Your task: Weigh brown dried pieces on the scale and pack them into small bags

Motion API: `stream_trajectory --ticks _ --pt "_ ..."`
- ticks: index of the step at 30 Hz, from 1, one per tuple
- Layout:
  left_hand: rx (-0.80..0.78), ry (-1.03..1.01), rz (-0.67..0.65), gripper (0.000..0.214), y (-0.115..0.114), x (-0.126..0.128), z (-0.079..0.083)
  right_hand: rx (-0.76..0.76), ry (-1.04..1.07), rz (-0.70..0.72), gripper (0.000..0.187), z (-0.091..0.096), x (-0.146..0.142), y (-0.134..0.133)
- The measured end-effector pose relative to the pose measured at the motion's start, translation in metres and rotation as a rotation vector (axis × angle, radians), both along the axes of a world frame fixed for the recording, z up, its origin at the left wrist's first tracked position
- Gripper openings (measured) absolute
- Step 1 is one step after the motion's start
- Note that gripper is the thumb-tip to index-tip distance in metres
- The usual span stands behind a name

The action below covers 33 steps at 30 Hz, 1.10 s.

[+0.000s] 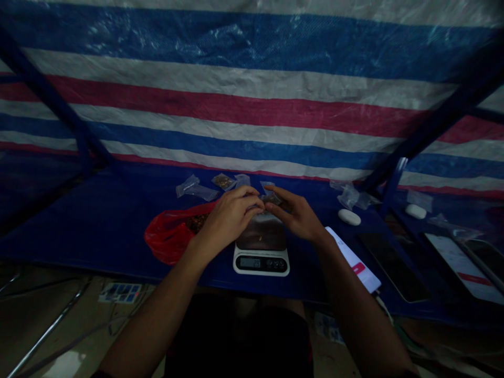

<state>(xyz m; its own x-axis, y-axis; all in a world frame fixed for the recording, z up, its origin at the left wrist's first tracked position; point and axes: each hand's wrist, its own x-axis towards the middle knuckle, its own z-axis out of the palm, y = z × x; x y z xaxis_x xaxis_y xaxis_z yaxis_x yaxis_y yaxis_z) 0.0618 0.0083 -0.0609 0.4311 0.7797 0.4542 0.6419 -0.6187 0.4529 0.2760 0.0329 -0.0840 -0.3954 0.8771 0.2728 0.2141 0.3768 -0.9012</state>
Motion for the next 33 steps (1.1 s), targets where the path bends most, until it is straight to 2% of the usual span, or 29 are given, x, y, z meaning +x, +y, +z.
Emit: stream_trajectory --ticks 4,10,18,27,33 --pt "-0.027 -0.019 -0.025 0.014 -0.002 -0.001 0.006 0.029 -0.028 -0.017 0.049 0.001 -0.002 -0.003" --pt "-0.096 -0.118 -0.077 0.009 -0.001 0.0 0.01 0.1 0.032 -0.087 0.032 0.001 -0.005 -0.003" --pt "-0.156 -0.166 -0.093 0.011 -0.002 0.002 0.009 0.12 0.095 -0.151 0.028 0.004 -0.005 -0.004" --pt "-0.238 -0.133 -0.039 0.012 -0.003 0.005 0.006 0.038 0.154 -0.134 0.028 0.002 -0.01 -0.001" --pt "-0.26 -0.215 -0.057 0.017 -0.002 0.01 0.0 -0.068 0.242 -0.088 0.034 0.0 -0.011 0.002"
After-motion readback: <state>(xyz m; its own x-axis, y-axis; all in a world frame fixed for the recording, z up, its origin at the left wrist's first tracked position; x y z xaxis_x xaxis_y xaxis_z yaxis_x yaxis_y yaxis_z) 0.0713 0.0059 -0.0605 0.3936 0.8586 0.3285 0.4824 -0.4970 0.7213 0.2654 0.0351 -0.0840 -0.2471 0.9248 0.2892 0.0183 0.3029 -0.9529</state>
